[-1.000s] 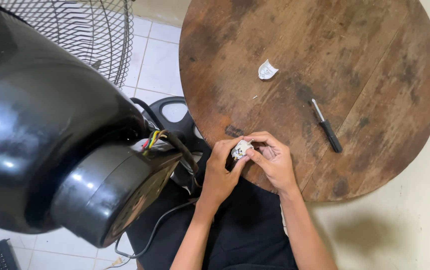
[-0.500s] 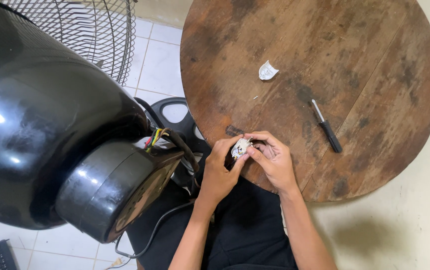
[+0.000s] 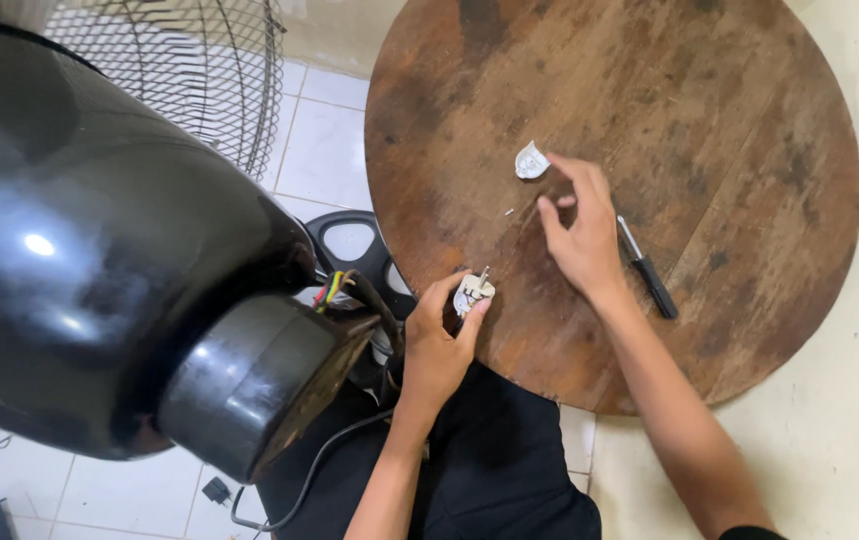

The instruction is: The person assembles a white electrical plug by hand, then uses a screwdriver to tighten the internal screws. The plug is connected to a black power cord attached to a standing fan.

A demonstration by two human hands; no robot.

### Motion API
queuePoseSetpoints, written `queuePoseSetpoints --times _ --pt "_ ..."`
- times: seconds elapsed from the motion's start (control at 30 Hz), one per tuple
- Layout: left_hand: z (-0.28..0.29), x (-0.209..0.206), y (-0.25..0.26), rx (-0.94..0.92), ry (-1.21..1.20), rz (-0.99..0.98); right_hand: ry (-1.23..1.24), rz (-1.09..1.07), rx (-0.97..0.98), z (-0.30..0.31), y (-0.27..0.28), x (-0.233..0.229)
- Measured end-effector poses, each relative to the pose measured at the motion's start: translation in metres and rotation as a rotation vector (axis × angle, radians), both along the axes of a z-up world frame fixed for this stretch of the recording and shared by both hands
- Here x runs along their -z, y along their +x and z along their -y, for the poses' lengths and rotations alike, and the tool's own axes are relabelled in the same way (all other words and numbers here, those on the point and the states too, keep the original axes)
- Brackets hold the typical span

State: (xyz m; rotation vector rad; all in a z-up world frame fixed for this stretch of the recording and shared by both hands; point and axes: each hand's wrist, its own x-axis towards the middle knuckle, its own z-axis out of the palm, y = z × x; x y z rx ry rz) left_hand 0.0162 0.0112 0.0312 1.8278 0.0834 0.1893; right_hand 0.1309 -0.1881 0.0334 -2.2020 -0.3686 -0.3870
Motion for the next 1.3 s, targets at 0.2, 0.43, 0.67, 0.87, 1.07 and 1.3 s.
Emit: queuePoseSetpoints --times 0.2,0.43,0.67,0.87,1.07,1.3 --pt "-0.002 -0.004 -0.001 0.05 -0.018 0.09 -0.167 0.194 0.014 -0.018 0.029 0.007" --pt "-0.001 -0.003 0.009 0.208 -0.287 -0.268 -0.025 0.088 0.037 -0.006 0.034 0.019" --pt "0.005 0.018 0.02 0.221 -0.346 -0.037 0.367 -0.107 0.038 0.011 0.044 0.043" --pt "0.0 0.04 0.029 0.279 -0.706 -0.24 0.64 -0.201 -0.056 0.018 0.04 0.047" --pt "0.005 0.042 0.023 0.216 -0.805 -0.23 0.903 -0.406 -0.108 0.006 -0.022 0.033" --pt "0.022 0.04 0.013 0.203 -0.858 -0.235 1.145 -0.487 -0.262 -0.012 -0.09 0.043"
